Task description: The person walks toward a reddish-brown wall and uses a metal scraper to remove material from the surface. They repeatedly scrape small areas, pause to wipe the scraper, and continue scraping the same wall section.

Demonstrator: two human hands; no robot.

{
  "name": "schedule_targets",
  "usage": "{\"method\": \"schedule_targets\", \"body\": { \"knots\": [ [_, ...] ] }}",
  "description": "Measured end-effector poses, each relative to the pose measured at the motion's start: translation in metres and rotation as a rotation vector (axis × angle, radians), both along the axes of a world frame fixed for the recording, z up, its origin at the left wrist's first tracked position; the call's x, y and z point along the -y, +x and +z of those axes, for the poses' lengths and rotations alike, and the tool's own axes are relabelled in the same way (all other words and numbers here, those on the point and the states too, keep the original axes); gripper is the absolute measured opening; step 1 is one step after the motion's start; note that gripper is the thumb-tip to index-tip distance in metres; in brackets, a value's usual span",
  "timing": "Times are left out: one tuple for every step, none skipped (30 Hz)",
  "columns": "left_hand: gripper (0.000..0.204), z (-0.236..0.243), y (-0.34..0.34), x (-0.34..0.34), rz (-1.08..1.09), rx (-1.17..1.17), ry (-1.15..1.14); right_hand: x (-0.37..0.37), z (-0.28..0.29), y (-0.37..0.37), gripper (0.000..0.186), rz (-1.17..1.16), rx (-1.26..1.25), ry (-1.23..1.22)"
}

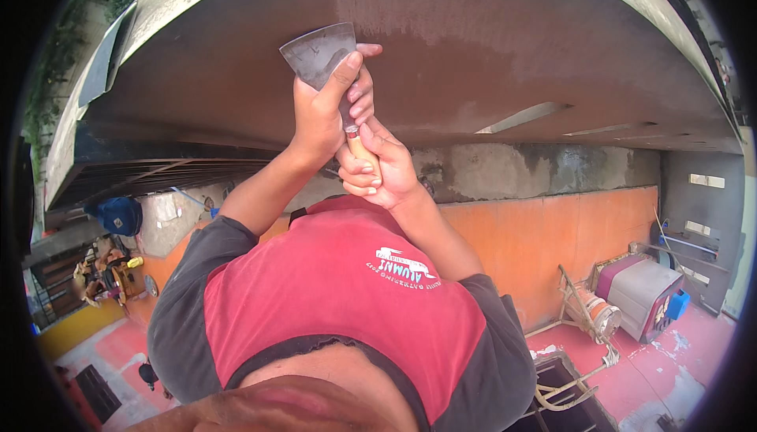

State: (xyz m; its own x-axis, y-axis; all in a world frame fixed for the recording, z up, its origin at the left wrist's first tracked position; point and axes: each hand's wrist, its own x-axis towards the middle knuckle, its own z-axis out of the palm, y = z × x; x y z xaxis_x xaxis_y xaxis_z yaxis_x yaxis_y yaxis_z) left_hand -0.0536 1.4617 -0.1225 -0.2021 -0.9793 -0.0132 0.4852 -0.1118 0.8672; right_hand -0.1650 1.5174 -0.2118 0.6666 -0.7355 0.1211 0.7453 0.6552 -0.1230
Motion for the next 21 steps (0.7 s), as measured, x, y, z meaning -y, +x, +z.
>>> {"method": "schedule_targets", "body": {
  "knots": [
    [0.035, 0.006, -0.001, 0.004, 0.004, -0.018, -0.028, 0.003, 0.002, 0.0, 0.032, -0.006, -0.01, -0.031],
    [0.035, 0.002, -0.001, 0.003, -0.001, -0.008, -0.005, 0.0, 0.0, 0.001, 0.032, -0.004, 0.0, 0.009],
    [0.035, -0.008, 0.0, 0.0, -0.006, 0.003, 0.018, -0.006, -0.005, 0.002, 0.031, -0.002, 0.01, 0.049],
    [0.035, -0.012, 0.001, 0.0, -0.012, 0.017, 0.036, -0.009, -0.008, 0.003, 0.031, -0.001, 0.023, 0.084],
    [0.034, -0.014, 0.003, -0.002, -0.013, 0.039, 0.041, -0.01, -0.009, 0.004, 0.03, -0.011, 0.016, 0.073],
    [0.033, -0.013, 0.003, 0.001, -0.018, 0.03, 0.03, -0.007, -0.009, 0.005, 0.03, -0.005, 0.02, 0.062],
    [0.033, -0.014, 0.003, 0.002, -0.023, 0.02, 0.029, -0.008, -0.01, 0.005, 0.029, -0.002, 0.022, 0.062],
    [0.033, -0.014, 0.003, 0.002, -0.029, 0.009, 0.029, -0.008, -0.011, 0.005, 0.029, 0.002, 0.023, 0.062],
    [0.033, -0.013, 0.003, 0.002, -0.031, 0.004, 0.025, -0.009, -0.01, 0.006, 0.027, -0.003, 0.041, 0.061],
    [0.033, -0.012, 0.002, 0.0, -0.03, 0.0, 0.024, -0.01, -0.009, 0.005, 0.027, -0.013, 0.035, 0.06],
    [0.033, -0.012, 0.002, -0.001, -0.029, -0.004, 0.023, -0.011, -0.008, 0.004, 0.027, -0.023, 0.028, 0.058],
    [0.033, -0.015, 0.001, -0.003, -0.021, -0.005, 0.028, -0.013, -0.008, 0.003, 0.027, -0.034, 0.022, 0.057],
    [0.033, -0.017, 0.001, -0.001, -0.018, -0.005, 0.021, -0.011, -0.008, 0.003, 0.026, -0.04, 0.004, 0.05],
    [0.034, -0.018, 0.0, 0.001, -0.015, -0.005, 0.013, -0.01, -0.009, 0.003, 0.026, -0.046, -0.014, 0.043],
    [0.034, -0.016, 0.0, 0.002, -0.022, -0.001, 0.005, -0.009, -0.009, 0.002, 0.025, -0.051, -0.032, 0.036],
    [0.034, -0.016, 0.0, 0.002, -0.025, 0.005, 0.001, -0.008, -0.007, 0.003, 0.025, -0.067, -0.036, 0.03],
    [0.034, -0.014, 0.0, 0.003, -0.028, 0.011, -0.003, -0.007, -0.002, 0.003, 0.025, -0.082, -0.039, 0.023],
    [0.034, -0.009, 0.0, 0.005, -0.024, -0.004, -0.038, -0.006, 0.003, 0.003, 0.025, -0.097, -0.043, 0.016],
    [0.034, 0.002, -0.001, 0.007, -0.019, -0.022, -0.062, -0.001, 0.009, 0.002, 0.025, -0.103, -0.06, -0.036],
    [0.034, 0.009, -0.001, 0.008, -0.014, -0.039, -0.087, 0.004, 0.013, 0.001, 0.025, -0.108, -0.078, -0.09],
    [0.035, 0.009, -0.001, 0.007, -0.013, -0.023, -0.092, 0.001, 0.011, 0.002, 0.026, -0.113, -0.065, -0.04]
  ]
}}
